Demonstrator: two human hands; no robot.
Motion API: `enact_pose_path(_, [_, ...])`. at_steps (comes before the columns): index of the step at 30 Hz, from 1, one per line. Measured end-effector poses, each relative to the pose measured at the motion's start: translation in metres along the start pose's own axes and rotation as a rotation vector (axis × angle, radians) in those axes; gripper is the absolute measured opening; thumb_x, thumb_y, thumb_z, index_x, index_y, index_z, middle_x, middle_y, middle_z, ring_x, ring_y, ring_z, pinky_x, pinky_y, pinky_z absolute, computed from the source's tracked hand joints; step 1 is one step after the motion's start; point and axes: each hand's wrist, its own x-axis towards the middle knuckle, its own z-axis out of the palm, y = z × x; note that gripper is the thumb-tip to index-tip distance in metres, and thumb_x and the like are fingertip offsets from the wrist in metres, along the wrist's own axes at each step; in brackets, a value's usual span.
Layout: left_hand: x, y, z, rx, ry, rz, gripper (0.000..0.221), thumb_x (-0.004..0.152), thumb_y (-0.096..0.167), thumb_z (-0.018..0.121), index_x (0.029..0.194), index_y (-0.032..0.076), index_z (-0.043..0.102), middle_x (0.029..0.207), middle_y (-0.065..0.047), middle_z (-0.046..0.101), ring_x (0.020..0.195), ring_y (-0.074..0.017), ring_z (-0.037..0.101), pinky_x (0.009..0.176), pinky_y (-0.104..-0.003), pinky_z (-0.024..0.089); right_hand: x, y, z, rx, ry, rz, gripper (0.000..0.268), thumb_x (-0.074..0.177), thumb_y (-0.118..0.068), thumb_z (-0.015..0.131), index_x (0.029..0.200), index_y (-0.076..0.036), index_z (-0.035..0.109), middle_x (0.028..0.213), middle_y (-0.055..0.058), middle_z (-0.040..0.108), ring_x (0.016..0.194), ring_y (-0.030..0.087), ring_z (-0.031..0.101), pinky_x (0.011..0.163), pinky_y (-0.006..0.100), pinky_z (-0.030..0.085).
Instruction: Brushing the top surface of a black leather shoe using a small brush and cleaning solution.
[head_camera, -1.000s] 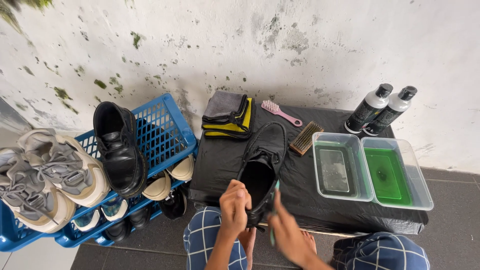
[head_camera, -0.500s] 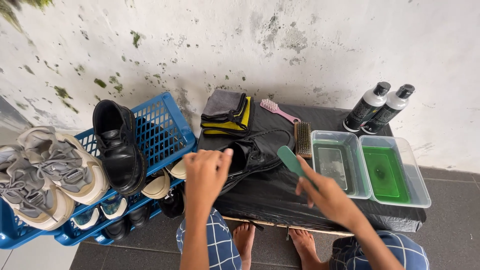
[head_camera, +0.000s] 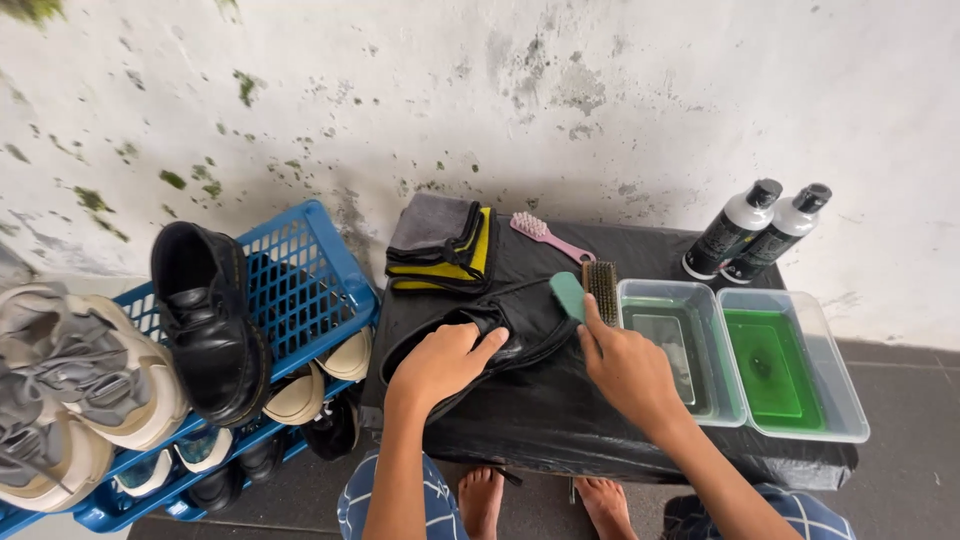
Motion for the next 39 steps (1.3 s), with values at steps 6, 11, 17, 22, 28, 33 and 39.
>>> enact_pose_path(6, [-0.01, -0.009, 0.007, -0.131, 0.012, 0.045, 0.064, 0.108, 0.055, 0.042, 0.062, 0.011, 0.051, 0.048, -0.002, 0.041, 0.041, -0.0115, 0.033, 0.042, -0.026, 0.031, -0.017, -0.017, -0.014, 0.063, -0.148, 0.005, 0.047, 0.099, -0.034, 0.049, 0.143, -0.021, 0.057, 0.091, 0.027, 0.076, 0.086, 0.048, 0.072, 0.077, 0.063, 0.053])
enact_pose_path(11, [-0.014, -0.004, 0.003, -0.096, -0.004, 0.074, 0.058, 0.109, 0.052, 0.038, 0.067, 0.014, 0.051, 0.051, 0.0, 0.042, 0.043, -0.0085, 0.034, 0.041, -0.024, 0.033, -0.008, 0.004, 0.018, 0.076, -0.069, -0.047, 0.049, 0.101, -0.029, 0.047, 0.149, -0.019, 0.054, 0.079, 0.018, 0.078, 0.068, 0.038, 0.074, 0.057, 0.047, 0.056])
enact_pose_path(17, [-0.013, -0.006, 0.008, -0.086, 0.03, 0.078, 0.058, 0.109, 0.05, 0.038, 0.065, 0.013, 0.049, 0.05, -0.001, 0.042, 0.043, -0.0093, 0.034, 0.042, -0.024, 0.032, -0.003, 0.003, 0.007, -0.114, -0.017, -0.024, 0.05, 0.102, -0.033, 0.044, 0.149, -0.02, 0.052, 0.078, 0.017, 0.077, 0.066, 0.038, 0.075, 0.057, 0.051, 0.057])
enact_pose_path(22, [-0.012, -0.004, 0.007, -0.082, 0.048, 0.073, 0.058, 0.11, 0.05, 0.038, 0.066, 0.013, 0.048, 0.05, -0.001, 0.042, 0.045, -0.0094, 0.035, 0.044, -0.025, 0.033, 0.01, 0.002, 0.018, -0.151, 0.061, -0.147, 0.05, 0.1, -0.027, 0.047, 0.148, -0.015, 0.05, 0.075, 0.02, 0.075, 0.066, 0.041, 0.074, 0.058, 0.058, 0.058])
enact_pose_path(28, [-0.013, -0.008, 0.012, -0.087, 0.061, 0.062, 0.057, 0.109, 0.048, 0.04, 0.064, 0.013, 0.047, 0.051, -0.001, 0.04, 0.045, -0.0114, 0.035, 0.044, -0.027, 0.033, 0.016, 0.0, 0.005, -0.164, -0.065, -0.001, 0.052, 0.1, -0.039, 0.042, 0.15, -0.027, 0.051, 0.077, 0.02, 0.076, 0.074, 0.043, 0.074, 0.065, 0.057, 0.058])
enact_pose_path(33, [-0.011, -0.008, 0.01, -0.093, 0.052, 0.063, 0.057, 0.108, 0.048, 0.041, 0.064, 0.012, 0.047, 0.052, -0.002, 0.042, 0.047, -0.0131, 0.036, 0.045, -0.028, 0.034, 0.036, -0.006, 0.026, 0.095, -0.126, -0.16, 0.039, 0.103, -0.034, 0.046, 0.129, -0.02, 0.071, 0.074, 0.018, 0.075, 0.06, 0.037, 0.072, 0.058, 0.047, 0.059])
enact_pose_path(39, [-0.007, -0.012, 0.013, -0.073, 0.057, 0.074, 0.058, 0.109, 0.049, 0.039, 0.064, 0.013, 0.047, 0.051, -0.002, 0.042, 0.045, -0.013, 0.036, 0.043, -0.027, 0.033, 0.025, 0.004, 0.002, -0.172, -0.001, -0.046, 0.046, 0.105, -0.03, 0.043, 0.148, -0.019, 0.055, 0.075, 0.017, 0.076, 0.066, 0.037, 0.074, 0.059, 0.049, 0.06])
